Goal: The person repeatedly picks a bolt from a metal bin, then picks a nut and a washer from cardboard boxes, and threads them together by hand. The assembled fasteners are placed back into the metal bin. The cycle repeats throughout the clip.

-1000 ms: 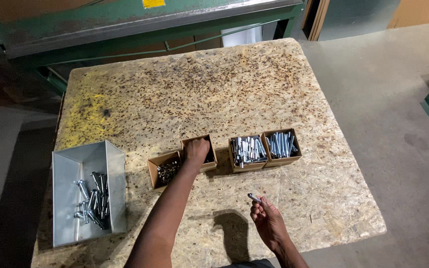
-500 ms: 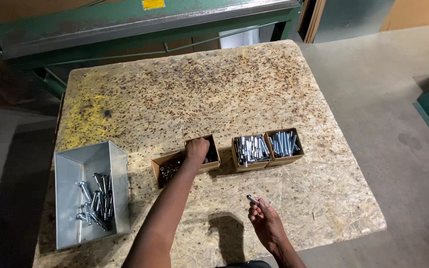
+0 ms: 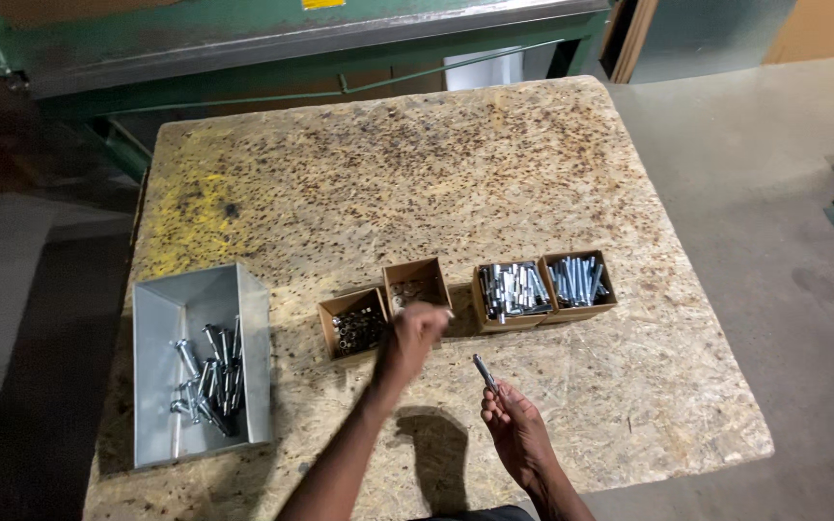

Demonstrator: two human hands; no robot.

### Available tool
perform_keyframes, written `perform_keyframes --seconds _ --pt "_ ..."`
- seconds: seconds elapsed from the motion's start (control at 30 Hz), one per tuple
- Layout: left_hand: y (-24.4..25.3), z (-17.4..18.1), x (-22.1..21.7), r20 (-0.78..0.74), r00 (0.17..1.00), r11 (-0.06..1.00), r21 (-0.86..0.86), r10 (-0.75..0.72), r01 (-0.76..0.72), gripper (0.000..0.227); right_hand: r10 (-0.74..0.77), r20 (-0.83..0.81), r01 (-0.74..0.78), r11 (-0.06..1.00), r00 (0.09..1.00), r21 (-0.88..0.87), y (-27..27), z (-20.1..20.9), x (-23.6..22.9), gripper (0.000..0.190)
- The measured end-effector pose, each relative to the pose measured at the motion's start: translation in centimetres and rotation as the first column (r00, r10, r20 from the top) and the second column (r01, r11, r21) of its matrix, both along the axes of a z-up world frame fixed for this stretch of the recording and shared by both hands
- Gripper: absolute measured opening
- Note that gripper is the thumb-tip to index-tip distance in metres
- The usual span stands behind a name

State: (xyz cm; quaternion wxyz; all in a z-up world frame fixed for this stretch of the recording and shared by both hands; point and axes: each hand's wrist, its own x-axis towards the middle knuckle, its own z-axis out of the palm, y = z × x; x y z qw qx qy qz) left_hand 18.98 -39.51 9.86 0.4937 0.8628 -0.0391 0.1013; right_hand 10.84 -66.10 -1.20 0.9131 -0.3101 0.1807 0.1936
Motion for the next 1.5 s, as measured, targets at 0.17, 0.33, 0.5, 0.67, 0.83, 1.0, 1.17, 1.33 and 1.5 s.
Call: perform_keyframes --seconds 0.17,0.33,0.5,0.67,0.83,1.0,1.17,1.33,1.5 --pt "-2.5 2.3 -5.3 -0.094 0.995 0.992 -0.120 0.018 -0.029 0.027 -0.025 -0.003 0.025 0.999 1.000 -0.043 2.3 0.3 0.6 0.029" --pt "-2.8 4.2 -7.3 -0.050 0.996 0.981 -0.174 0.078 -0.085 0.030 -0.047 -0.005 0.047 0.995 0.999 -0.093 4.0 2.5 0.6 0.034" --pt "-2.9 5.1 -7.8 -0.003 0.989 0.934 -0.329 0.146 -0.139 0.040 -0.073 -0.019 0.070 0.990 0.997 -0.121 4.9 2.8 0.7 0.039" --pt "-2.7 4.2 -7.8 -0.004 0.987 0.871 -0.470 0.161 -0.144 0.033 -0.068 -0.003 0.068 0.992 0.998 -0.111 5.6 2.6 0.5 0.037" --pt "-2.7 1.6 -8.4 0.061 0.965 0.894 -0.394 0.256 -0.213 0.037 -0.093 0.003 0.093 0.990 0.996 -0.102 6.1 2.1 0.4 0.039" --pt "-3.0 4.9 -8.9 -0.252 0.940 0.688 -0.642 0.229 -0.339 0.030 -0.066 0.035 0.069 0.993 0.997 -0.096 6.3 0.7 0.1 0.039" --pt "-1.8 6.2 -9.7 -0.119 0.971 0.785 -0.571 0.209 -0.240 0.028 -0.056 0.016 0.058 0.994 0.998 -0.093 6.5 2.4 -0.4 0.037" --pt "-1.7 6.4 -9.8 -0.004 0.973 0.797 -0.573 0.231 -0.191 0.010 -0.060 0.008 0.060 0.995 0.998 -0.082 7.3 2.3 -1.0 0.042" --pt "-1.0 5.8 -10.1 0.022 0.991 0.781 -0.619 0.128 -0.087 0.017 -0.023 -0.017 0.023 1.000 1.000 -0.007 8.0 3.8 -1.7 0.046"
